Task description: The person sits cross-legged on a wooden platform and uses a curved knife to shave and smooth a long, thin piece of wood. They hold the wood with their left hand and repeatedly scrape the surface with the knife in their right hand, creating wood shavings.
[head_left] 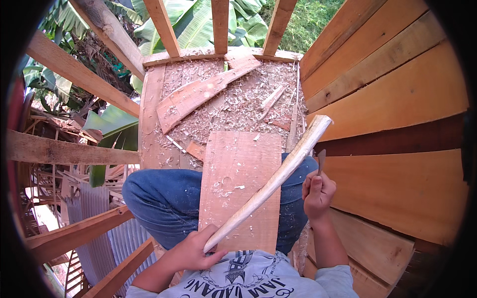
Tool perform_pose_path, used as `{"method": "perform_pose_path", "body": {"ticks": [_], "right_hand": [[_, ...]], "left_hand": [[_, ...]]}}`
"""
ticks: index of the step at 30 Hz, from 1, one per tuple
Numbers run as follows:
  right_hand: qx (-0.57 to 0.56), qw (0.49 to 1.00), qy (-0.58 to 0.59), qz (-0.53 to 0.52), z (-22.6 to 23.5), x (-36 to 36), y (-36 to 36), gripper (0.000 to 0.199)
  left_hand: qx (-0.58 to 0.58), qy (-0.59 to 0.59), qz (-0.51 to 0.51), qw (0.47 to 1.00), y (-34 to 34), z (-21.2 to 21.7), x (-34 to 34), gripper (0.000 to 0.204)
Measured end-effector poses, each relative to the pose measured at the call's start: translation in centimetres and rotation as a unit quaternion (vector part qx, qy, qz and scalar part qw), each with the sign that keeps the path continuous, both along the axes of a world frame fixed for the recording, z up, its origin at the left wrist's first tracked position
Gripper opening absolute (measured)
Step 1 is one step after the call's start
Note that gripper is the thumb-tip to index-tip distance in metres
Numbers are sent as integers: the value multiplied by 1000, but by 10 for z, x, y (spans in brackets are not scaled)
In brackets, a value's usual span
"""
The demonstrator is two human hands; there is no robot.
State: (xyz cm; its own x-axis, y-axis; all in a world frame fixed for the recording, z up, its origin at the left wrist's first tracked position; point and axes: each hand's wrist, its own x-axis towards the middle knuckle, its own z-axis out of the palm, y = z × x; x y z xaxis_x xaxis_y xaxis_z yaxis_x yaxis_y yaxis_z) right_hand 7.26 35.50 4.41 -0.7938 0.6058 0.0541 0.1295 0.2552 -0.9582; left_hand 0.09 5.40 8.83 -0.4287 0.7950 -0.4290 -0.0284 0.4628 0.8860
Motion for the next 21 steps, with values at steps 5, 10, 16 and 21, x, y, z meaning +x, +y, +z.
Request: {"method": "perform_pose_path", "body": {"ticks": [5, 10, 16, 21], "right_hand": [[171, 966, 49, 189, 14, -1, -22, 44], [274, 944, 26, 180, 9, -3, -22, 47], [255, 960, 14, 112, 23, -5, -8, 45], [302, 937, -38, 171, 23, -9, -9, 45]], "left_hand": [[-10, 8, 18, 1000, 0, -6, -3, 33], [-26, 72, 32, 997, -2, -8, -3, 34], [-16, 85, 37, 996, -4, -8, 2, 33], [-30, 81, 34, 996, -6, -7, 3, 30]]}}
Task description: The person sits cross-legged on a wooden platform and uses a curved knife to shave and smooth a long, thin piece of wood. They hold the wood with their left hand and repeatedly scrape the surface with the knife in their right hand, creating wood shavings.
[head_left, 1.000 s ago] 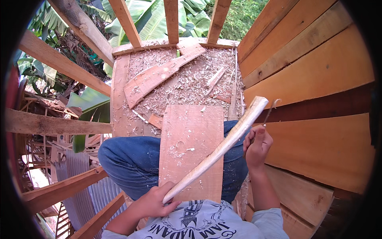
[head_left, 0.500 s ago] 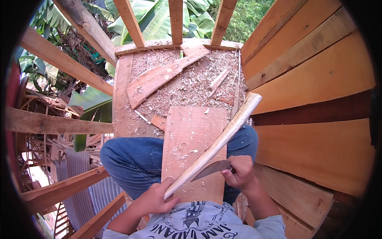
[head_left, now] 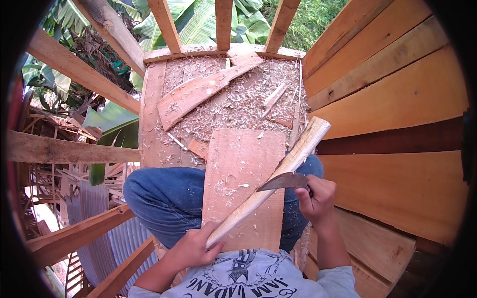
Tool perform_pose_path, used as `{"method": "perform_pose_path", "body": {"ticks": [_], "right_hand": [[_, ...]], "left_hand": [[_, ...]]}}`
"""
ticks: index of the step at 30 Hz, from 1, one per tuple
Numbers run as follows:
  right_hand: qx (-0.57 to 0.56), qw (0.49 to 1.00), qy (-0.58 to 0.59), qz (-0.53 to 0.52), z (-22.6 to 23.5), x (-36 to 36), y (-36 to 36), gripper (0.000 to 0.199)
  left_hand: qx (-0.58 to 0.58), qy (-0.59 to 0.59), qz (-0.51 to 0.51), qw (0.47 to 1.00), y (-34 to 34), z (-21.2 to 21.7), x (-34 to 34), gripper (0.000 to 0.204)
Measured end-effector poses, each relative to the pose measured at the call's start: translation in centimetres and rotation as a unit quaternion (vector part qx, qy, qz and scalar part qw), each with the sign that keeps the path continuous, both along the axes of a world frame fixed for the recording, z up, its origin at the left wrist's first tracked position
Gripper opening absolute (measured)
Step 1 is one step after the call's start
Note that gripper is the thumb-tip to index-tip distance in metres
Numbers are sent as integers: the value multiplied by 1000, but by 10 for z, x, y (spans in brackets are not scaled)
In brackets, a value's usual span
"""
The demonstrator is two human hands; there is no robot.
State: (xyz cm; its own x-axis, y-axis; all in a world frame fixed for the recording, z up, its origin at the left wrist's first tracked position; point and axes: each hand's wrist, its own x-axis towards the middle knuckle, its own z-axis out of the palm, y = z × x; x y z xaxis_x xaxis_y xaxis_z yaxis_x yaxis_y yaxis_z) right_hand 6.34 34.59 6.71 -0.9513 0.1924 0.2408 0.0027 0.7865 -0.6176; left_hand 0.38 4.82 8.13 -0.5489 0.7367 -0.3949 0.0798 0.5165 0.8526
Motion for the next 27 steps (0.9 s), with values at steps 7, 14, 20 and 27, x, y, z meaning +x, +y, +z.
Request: {"method": "perform_pose_path", "body": {"ticks": [7, 14, 20, 27], "right_hand": [[38, 999, 7, 18, 2, 2, -1, 47], [63, 996, 21, 67, 8, 1, -13, 51], [67, 990, 15, 123, 16, 8, -12, 46], [31, 997, -1, 74, -2, 6, 1, 51]], "left_hand": [[5, 1, -7, 1000, -2, 0, -2, 31], [25, 30, -19, 999, -3, -8, 4, 31], [52, 24, -29, 998, 4, -7, 3, 29], [8, -10, -23, 1000, 10, -2, 3, 32]]}}
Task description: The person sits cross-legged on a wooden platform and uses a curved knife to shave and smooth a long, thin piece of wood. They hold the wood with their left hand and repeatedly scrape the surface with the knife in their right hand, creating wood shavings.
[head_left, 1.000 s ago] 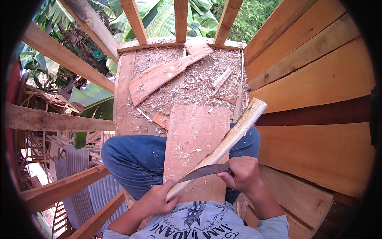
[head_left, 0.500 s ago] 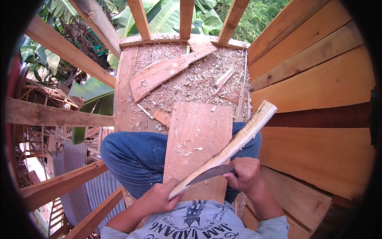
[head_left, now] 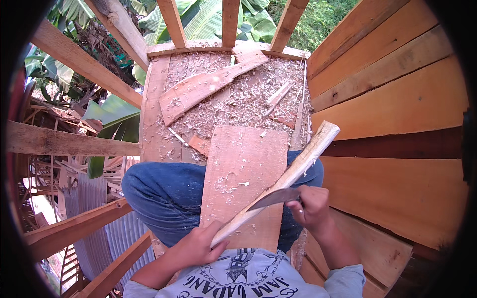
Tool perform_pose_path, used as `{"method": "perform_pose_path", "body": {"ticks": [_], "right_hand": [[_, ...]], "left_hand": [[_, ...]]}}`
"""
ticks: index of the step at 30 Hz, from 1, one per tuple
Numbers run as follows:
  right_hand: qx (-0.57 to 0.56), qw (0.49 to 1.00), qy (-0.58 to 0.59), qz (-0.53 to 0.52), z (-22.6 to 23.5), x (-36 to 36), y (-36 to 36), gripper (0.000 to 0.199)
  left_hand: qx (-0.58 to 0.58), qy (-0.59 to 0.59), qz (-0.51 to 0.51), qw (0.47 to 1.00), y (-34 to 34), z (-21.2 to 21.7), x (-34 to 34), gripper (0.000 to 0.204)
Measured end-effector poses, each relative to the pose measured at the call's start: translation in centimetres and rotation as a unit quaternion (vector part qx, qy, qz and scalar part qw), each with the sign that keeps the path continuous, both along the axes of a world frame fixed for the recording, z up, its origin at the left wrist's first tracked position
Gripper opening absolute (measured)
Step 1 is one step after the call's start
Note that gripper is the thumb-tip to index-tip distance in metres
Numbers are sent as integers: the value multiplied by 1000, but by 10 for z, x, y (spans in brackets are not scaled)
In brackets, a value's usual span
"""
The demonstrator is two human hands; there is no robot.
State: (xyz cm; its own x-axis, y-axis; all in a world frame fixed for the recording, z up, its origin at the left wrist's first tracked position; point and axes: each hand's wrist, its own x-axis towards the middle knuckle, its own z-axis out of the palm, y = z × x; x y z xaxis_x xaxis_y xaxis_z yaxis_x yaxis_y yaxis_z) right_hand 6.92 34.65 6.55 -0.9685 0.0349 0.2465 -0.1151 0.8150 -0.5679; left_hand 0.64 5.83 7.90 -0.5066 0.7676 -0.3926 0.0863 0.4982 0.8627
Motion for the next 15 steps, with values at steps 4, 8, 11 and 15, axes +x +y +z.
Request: {"method": "perform_pose_path", "body": {"ticks": [4, 8, 11, 15], "right_hand": [[16, 998, 13, -52, -10, -9, 21, 55], [-65, 996, 47, -31, -10, -5, -2, 51], [-60, 995, 39, -69, -17, -12, 17, 47], [-80, 994, 50, -52, -15, -6, 1, 47]], "left_hand": [[-10, -23, 11, 1000, -10, -1, 4, 35], [4, -8, -12, 1000, -6, -5, 6, 35], [-20, -24, 14, 999, -12, 2, 6, 36], [-12, -16, -8, 1000, -5, -6, 7, 39]]}}
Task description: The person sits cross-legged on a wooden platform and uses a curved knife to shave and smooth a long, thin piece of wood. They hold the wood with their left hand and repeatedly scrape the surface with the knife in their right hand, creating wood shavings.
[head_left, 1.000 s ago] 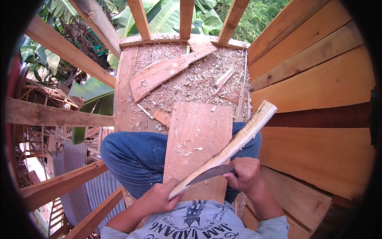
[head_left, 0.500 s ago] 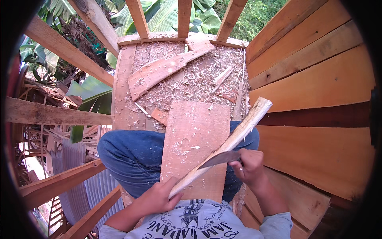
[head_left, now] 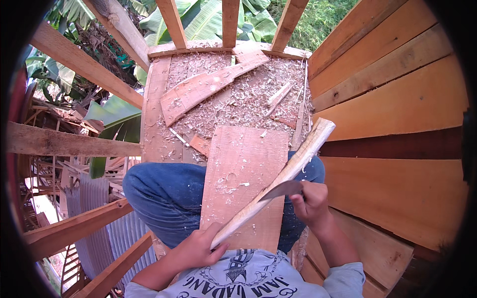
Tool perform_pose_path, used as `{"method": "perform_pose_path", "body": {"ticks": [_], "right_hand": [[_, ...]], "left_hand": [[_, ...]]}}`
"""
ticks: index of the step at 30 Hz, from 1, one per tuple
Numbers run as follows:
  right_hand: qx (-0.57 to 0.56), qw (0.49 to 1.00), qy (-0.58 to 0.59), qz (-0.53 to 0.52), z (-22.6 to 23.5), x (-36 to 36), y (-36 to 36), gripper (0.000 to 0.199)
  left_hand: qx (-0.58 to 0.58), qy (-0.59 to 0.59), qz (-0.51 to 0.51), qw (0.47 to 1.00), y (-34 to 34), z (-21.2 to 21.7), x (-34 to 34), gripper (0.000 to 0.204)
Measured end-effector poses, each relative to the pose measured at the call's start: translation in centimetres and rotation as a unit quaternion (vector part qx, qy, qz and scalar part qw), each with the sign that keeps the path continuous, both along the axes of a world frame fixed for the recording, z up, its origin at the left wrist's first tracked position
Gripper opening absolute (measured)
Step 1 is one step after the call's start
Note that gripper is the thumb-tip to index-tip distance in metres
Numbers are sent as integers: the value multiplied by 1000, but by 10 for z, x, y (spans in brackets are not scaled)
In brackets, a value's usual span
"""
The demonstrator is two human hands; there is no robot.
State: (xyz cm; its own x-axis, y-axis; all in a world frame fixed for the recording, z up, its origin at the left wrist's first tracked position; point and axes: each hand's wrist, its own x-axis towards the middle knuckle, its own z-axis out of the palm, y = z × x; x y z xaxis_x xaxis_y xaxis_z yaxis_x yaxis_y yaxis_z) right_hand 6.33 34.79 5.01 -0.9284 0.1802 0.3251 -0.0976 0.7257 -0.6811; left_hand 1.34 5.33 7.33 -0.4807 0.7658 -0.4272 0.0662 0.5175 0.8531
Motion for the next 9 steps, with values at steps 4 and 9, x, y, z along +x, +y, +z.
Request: {"method": "perform_pose_path", "body": {"ticks": [4, 9], "right_hand": [[19, 998, -35, -46, 4, -11, 26, 48], [49, 999, -16, 17, -6, -5, 0, 49]], "left_hand": [[-1, -10, 5, 1000, -2, 4, -1, 42], [5, -7, 19, 1000, 1, 2, -2, 45]]}}
